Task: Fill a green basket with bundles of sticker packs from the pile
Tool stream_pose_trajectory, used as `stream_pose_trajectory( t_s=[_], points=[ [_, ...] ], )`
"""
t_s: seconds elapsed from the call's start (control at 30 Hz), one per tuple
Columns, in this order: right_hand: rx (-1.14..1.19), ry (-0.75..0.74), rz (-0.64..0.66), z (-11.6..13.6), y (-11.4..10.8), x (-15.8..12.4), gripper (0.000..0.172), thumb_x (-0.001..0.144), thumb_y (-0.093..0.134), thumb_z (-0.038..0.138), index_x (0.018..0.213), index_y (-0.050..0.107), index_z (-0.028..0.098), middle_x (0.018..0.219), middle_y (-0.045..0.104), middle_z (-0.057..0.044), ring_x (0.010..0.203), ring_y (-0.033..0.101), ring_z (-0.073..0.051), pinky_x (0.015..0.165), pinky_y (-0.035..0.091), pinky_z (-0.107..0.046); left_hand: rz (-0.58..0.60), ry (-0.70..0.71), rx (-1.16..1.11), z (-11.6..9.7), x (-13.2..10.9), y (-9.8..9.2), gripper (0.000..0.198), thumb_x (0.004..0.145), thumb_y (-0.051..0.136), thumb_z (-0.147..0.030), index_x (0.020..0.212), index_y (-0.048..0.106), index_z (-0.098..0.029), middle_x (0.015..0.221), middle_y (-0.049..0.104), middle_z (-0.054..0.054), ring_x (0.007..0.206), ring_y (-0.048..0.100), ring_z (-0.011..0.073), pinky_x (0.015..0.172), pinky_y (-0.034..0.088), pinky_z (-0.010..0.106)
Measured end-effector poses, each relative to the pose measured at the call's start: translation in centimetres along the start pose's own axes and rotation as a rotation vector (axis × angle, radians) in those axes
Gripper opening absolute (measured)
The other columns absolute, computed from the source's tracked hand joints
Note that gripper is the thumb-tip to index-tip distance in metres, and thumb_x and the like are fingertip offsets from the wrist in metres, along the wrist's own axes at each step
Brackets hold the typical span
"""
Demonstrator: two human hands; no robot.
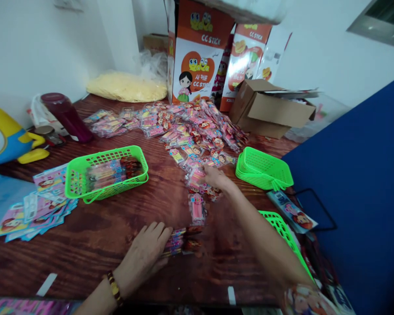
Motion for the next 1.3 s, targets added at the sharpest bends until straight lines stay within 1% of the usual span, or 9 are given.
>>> stream_pose_trajectory(
  t_s=[0.23,0.43,0.57,0.7,0.83,1.0,1.1,1.2,1.3],
  points=[
    [-0.063,0.055,0.057,-1.0,2.0,1.5,0.052,0.069,0.077,0.034,0.116,0.063,0.019,0.127,0.061,-0.015,0.116,0.055,-0.034,0.093,0.041,-0.044,-0.005,-0.001,0.010,-0.1,0.0,-0.3,0.051,0.077,0.063,-0.016,0.125,0.048,-0.024,0.116,0.056,0.006,0.109,0.049,0.0274,0.096,0.039,0.043],
    [-0.083,0.014,-0.016,-2.5,-0.7,-0.8,0.038,0.084,0.058,0.034,0.119,0.058,0.018,0.111,0.068,-0.012,0.105,0.061,-0.030,0.093,0.038,-0.046,-0.008,0.015,0.020,-0.1,-0.1,-0.3,0.052,0.077,0.063,-0.017,0.127,0.047,-0.022,0.117,0.056,0.007,0.109,0.049,0.0284,0.095,0.039,0.044],
    [-0.188,-0.377,0.038,-1.4,-1.1,-4.1,0.050,0.080,0.064,0.033,0.128,0.052,0.024,0.115,0.066,-0.009,0.106,0.058,-0.028,0.092,0.038,-0.040,0.013,0.033,0.022,-0.3,0.0,-0.7,0.051,0.078,0.065,-0.019,0.125,0.049,-0.022,0.116,0.055,0.007,0.107,0.050,0.0288,0.092,0.041,0.044],
    [-0.474,-0.827,0.119,1.9,2.1,-7.5,0.049,0.084,0.057,0.017,0.132,0.051,0.025,0.111,0.067,-0.010,0.107,0.057,-0.026,0.098,0.034,-0.046,0.019,0.030,0.037,-0.3,0.0,-0.8,0.050,0.078,0.065,-0.020,0.126,0.049,-0.020,0.115,0.056,0.008,0.106,0.050,0.0290,0.091,0.042,0.044],
    [-0.610,-0.988,-0.014,3.5,4.4,-7.5,0.035,0.094,0.045,0.015,0.126,0.055,0.023,0.098,0.069,-0.007,0.099,0.058,-0.021,0.098,0.036,-0.042,0.022,0.019,0.036,-0.1,0.0,-0.2,0.051,0.078,0.063,-0.019,0.128,0.050,-0.021,0.117,0.058,0.008,0.109,0.051,0.0283,0.095,0.042,0.044],
    [-0.651,-0.977,-0.155,3.6,4.2,-7.2,0.016,0.094,0.046,0.021,0.096,0.062,0.022,0.108,0.062,-0.008,0.105,0.053,-0.024,0.095,0.039,-0.046,0.010,-0.018,0.048,0.5,0.1,0.8,0.058,0.076,0.060,-0.013,0.132,0.049,-0.022,0.131,0.056,0.009,0.122,0.050,0.0295,0.105,0.038,0.047],
    [-0.596,-0.944,-0.044,2.8,3.7,-7.3,0.012,0.089,0.053,0.022,0.098,0.060,0.021,0.107,0.064,-0.008,0.106,0.053,-0.024,0.104,0.030,-0.049,0.013,-0.018,0.058,0.6,0.1,1.0,0.062,0.072,0.061,-0.012,0.131,0.050,-0.024,0.133,0.057,0.009,0.123,0.051,0.0302,0.105,0.040,0.047],
    [-0.447,-0.744,0.086,0.1,1.9,-5.3,0.024,0.084,0.061,0.030,0.105,0.058,0.019,0.097,0.068,-0.007,0.096,0.058,-0.023,0.102,0.031,-0.045,-0.029,0.011,0.075,0.8,0.0,1.1,0.062,0.070,0.060,-0.012,0.130,0.051,-0.026,0.130,0.059,0.008,0.119,0.054,0.0287,0.103,0.042,0.043],
    [-0.349,-0.503,-0.005,-3.9,-1.7,-0.8,0.043,0.082,0.061,0.033,0.122,0.053,0.018,0.108,0.067,-0.011,0.106,0.058,-0.027,0.101,0.031,-0.045,-0.061,0.030,0.074,1.2,0.0,1.6,0.062,0.070,0.059,-0.014,0.130,0.052,-0.027,0.128,0.061,0.006,0.117,0.056,0.0273,0.101,0.043,0.042]
  ],
)
Point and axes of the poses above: each hand's wrist, its own x-axis towards the middle knuckle, its own y-axis out of the palm, z = x × y, the point moved 6 cm from there along x, towards the middle knuckle
